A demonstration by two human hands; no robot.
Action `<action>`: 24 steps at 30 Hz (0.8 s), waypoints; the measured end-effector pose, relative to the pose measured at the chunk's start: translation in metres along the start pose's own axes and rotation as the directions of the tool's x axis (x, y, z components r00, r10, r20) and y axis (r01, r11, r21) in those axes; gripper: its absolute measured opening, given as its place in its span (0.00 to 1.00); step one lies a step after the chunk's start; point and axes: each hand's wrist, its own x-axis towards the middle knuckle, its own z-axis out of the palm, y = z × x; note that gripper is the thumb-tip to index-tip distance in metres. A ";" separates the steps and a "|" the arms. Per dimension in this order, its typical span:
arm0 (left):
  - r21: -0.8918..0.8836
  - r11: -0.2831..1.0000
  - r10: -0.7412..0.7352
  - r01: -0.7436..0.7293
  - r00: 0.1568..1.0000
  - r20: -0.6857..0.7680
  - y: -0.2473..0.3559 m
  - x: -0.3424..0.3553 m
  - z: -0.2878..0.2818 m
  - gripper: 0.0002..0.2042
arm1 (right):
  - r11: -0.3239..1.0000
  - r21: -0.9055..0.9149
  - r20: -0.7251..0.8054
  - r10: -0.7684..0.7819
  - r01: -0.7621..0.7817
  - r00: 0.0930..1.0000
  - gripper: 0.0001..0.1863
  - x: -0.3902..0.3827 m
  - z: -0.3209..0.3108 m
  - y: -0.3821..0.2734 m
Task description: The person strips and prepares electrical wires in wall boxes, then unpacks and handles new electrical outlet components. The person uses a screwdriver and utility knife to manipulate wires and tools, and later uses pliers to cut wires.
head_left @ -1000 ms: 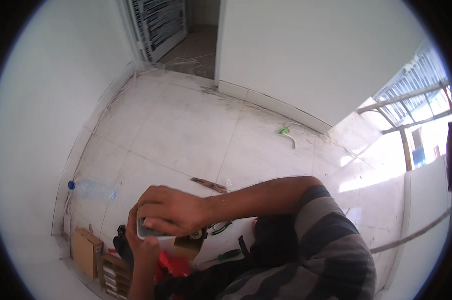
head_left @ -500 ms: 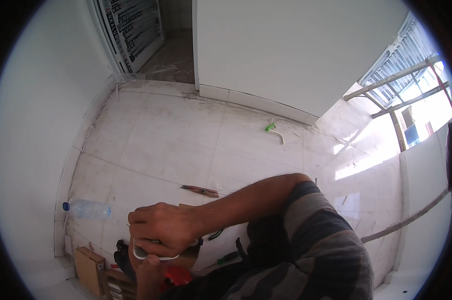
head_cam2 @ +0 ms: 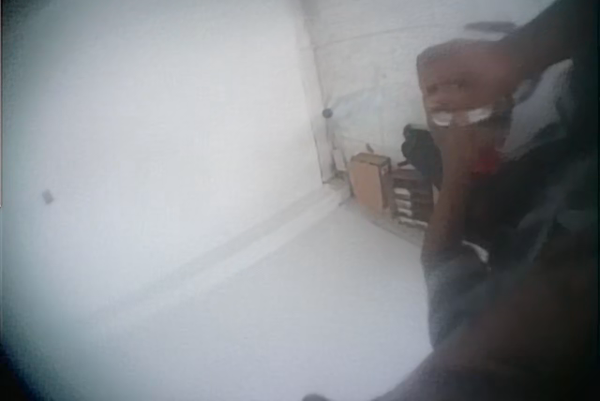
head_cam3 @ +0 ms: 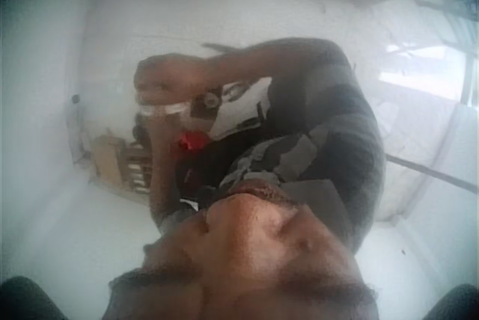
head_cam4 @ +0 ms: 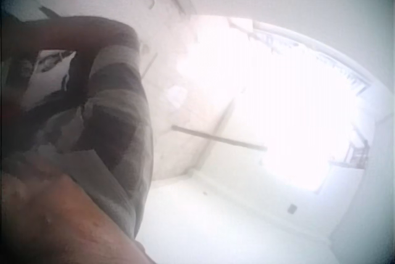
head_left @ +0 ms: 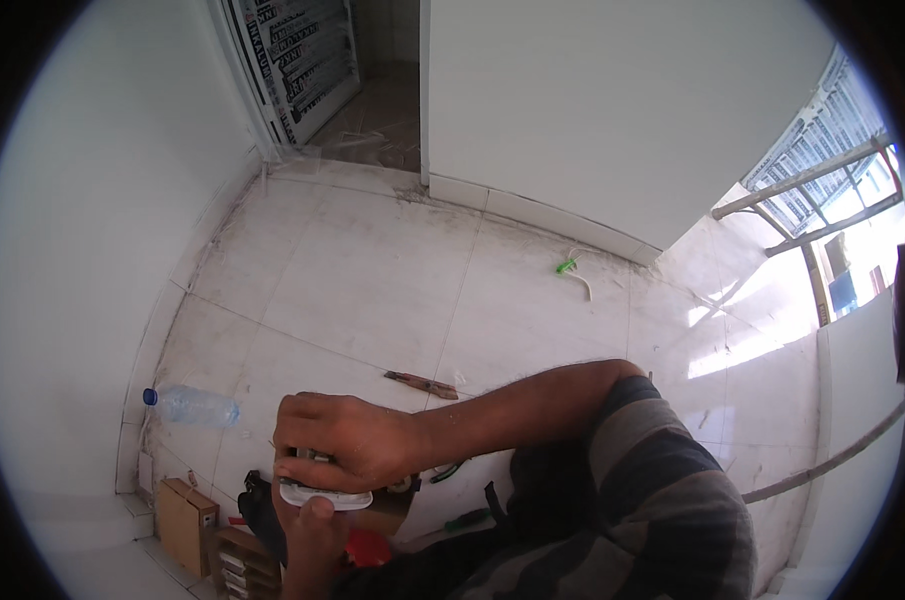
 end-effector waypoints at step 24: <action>0.158 0.918 -0.349 0.365 0.930 -0.118 -0.055 0.039 -0.036 0.30 | 0.776 0.076 -0.084 0.631 -0.627 0.771 0.25 -0.058 -0.105 0.110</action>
